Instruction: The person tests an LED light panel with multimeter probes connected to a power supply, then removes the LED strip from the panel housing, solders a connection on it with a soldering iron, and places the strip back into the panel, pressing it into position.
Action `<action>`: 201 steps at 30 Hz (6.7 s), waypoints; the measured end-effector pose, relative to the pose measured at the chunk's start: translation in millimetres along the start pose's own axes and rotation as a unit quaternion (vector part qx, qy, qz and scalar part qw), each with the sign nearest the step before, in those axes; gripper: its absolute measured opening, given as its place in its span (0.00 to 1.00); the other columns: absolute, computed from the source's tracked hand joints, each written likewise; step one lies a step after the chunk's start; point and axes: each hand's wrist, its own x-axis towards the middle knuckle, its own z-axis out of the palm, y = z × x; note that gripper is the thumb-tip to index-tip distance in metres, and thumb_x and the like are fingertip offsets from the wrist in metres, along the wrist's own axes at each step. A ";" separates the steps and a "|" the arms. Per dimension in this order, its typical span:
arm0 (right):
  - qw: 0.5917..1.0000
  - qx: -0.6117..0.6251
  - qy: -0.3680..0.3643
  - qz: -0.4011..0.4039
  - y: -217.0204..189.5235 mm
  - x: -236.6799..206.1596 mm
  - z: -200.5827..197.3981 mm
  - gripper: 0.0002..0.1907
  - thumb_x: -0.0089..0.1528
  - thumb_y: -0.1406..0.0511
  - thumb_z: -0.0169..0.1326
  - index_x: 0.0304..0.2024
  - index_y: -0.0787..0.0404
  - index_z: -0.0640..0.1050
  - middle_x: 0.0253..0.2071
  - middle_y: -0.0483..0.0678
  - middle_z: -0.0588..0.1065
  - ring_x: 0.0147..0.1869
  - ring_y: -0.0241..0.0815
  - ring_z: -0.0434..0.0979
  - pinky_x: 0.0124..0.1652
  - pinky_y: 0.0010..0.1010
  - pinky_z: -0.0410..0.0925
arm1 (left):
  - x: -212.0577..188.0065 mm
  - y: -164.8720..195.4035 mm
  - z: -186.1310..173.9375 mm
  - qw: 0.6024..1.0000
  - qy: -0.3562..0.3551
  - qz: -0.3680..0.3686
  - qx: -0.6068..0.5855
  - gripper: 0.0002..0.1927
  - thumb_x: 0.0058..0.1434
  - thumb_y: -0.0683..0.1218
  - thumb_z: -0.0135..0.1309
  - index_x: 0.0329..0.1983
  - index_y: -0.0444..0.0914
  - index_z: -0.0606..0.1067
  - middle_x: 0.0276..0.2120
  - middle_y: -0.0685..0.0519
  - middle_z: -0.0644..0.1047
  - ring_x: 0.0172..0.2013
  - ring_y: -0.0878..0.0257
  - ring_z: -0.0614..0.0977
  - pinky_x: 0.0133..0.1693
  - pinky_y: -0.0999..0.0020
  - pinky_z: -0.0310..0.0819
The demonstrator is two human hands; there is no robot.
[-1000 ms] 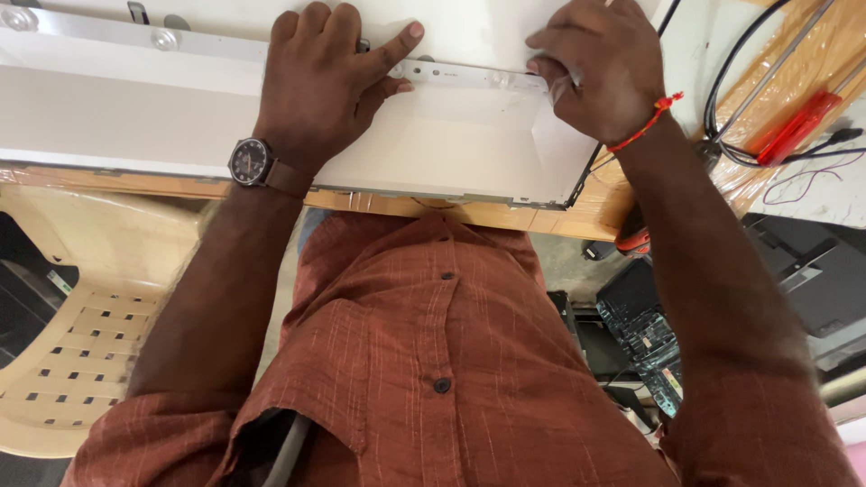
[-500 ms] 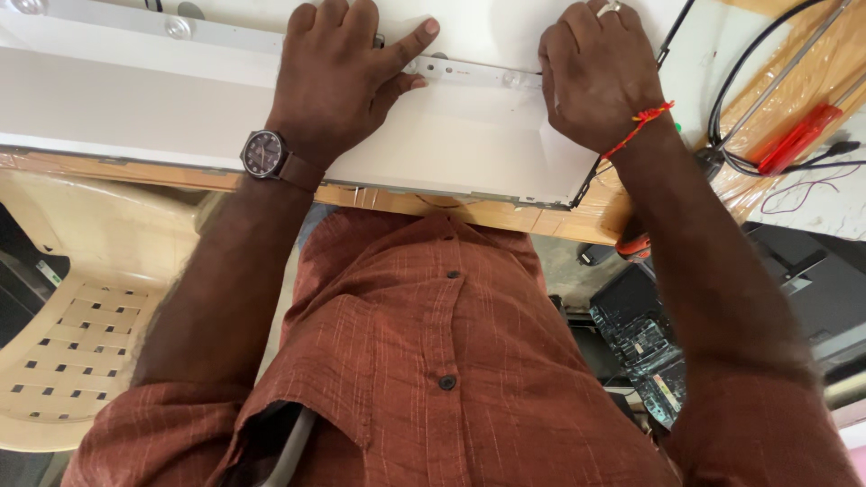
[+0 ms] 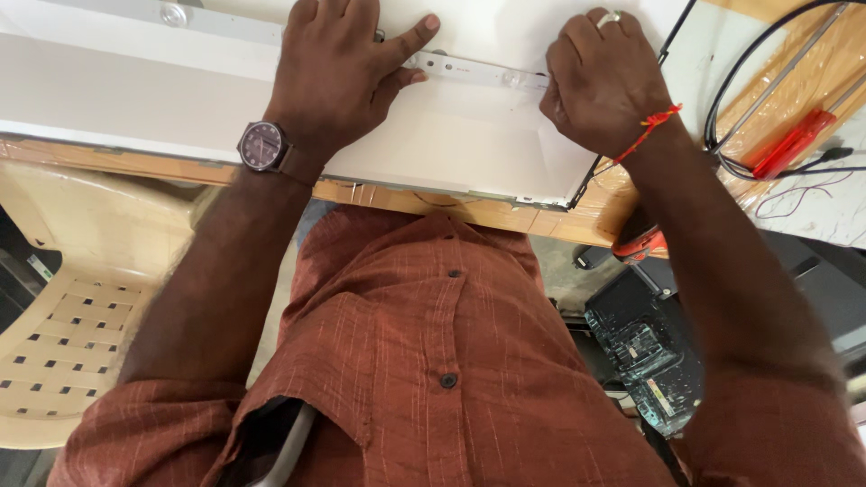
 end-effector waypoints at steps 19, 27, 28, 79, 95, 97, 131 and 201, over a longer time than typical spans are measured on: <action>0.990 0.105 0.058 0.072 -7.4 14.0 14.6 0.11 0.61 0.77 0.60 0.39 0.56 0.77 0.42 0.42 0.73 0.47 0.46 0.72 0.48 0.37 0.62 | -4.0 -14.1 -10.1 1.000 0.005 0.010 0.012 0.20 0.76 0.56 0.59 0.67 0.48 0.78 0.49 0.50 0.72 0.52 0.54 0.72 0.52 0.53 0.65; 0.989 0.142 -0.028 0.039 -6.4 13.7 -10.7 0.11 0.58 0.76 0.58 0.36 0.56 0.74 0.45 0.43 0.73 0.49 0.47 0.73 0.52 0.40 0.62 | -6.7 -16.2 -9.5 1.000 0.007 0.009 0.016 0.19 0.75 0.56 0.58 0.66 0.48 0.78 0.50 0.50 0.72 0.52 0.55 0.72 0.51 0.54 0.65; 0.988 0.144 -0.041 0.032 -7.4 13.1 -14.2 0.11 0.57 0.76 0.58 0.36 0.57 0.74 0.45 0.43 0.73 0.50 0.47 0.73 0.53 0.41 0.62 | -7.4 -16.1 -9.4 1.000 0.006 0.010 0.018 0.19 0.75 0.56 0.58 0.66 0.48 0.78 0.49 0.51 0.72 0.51 0.56 0.72 0.50 0.55 0.65; 0.999 0.039 -0.011 0.016 -38.8 11.2 -2.7 0.04 0.62 0.69 0.58 0.40 0.57 0.77 0.43 0.46 0.72 0.54 0.47 0.73 0.56 0.39 0.64 | -9.6 -18.9 -3.0 0.999 0.007 0.012 0.047 0.19 0.72 0.57 0.60 0.63 0.50 0.81 0.36 0.56 0.69 0.41 0.59 0.69 0.45 0.60 0.60; 0.988 0.074 -0.120 0.058 -85.9 -13.5 -7.6 0.06 0.60 0.69 0.56 0.40 0.57 0.77 0.41 0.48 0.73 0.52 0.48 0.75 0.52 0.41 0.64 | -8.6 -22.7 -4.9 1.000 -0.006 0.004 0.027 0.19 0.71 0.57 0.60 0.62 0.50 0.81 0.35 0.56 0.69 0.41 0.58 0.70 0.45 0.58 0.61; 0.980 0.151 -0.083 0.100 -99.9 -23.4 -11.8 0.09 0.57 0.73 0.57 0.39 0.57 0.76 0.43 0.48 0.74 0.53 0.49 0.75 0.53 0.43 0.64 | -8.3 -23.5 -4.5 1.000 -0.014 0.000 0.018 0.19 0.71 0.58 0.60 0.63 0.50 0.81 0.34 0.55 0.68 0.41 0.58 0.70 0.44 0.58 0.62; 0.410 0.867 0.230 0.166 -152.2 107.7 -35.5 0.31 0.74 0.52 0.37 0.54 0.73 0.79 0.53 0.55 0.77 0.50 0.44 0.68 0.52 0.36 0.60 | -11.5 -2.9 -85.6 0.936 0.179 0.045 -0.301 0.12 0.62 0.35 0.59 0.48 0.37 0.81 0.36 0.50 0.81 0.35 0.57 0.82 0.37 0.65 0.77; 0.891 0.358 0.244 -0.139 -355.2 436.0 -71.3 0.49 0.72 0.36 0.17 0.73 0.64 0.66 0.74 0.55 0.66 0.82 0.55 0.57 0.79 0.46 0.50 | -231.5 -96.4 -159.1 0.720 0.320 -0.084 -0.611 0.37 0.81 0.61 0.28 0.78 0.28 0.51 0.70 0.45 0.56 0.72 0.60 0.56 0.74 0.63 0.49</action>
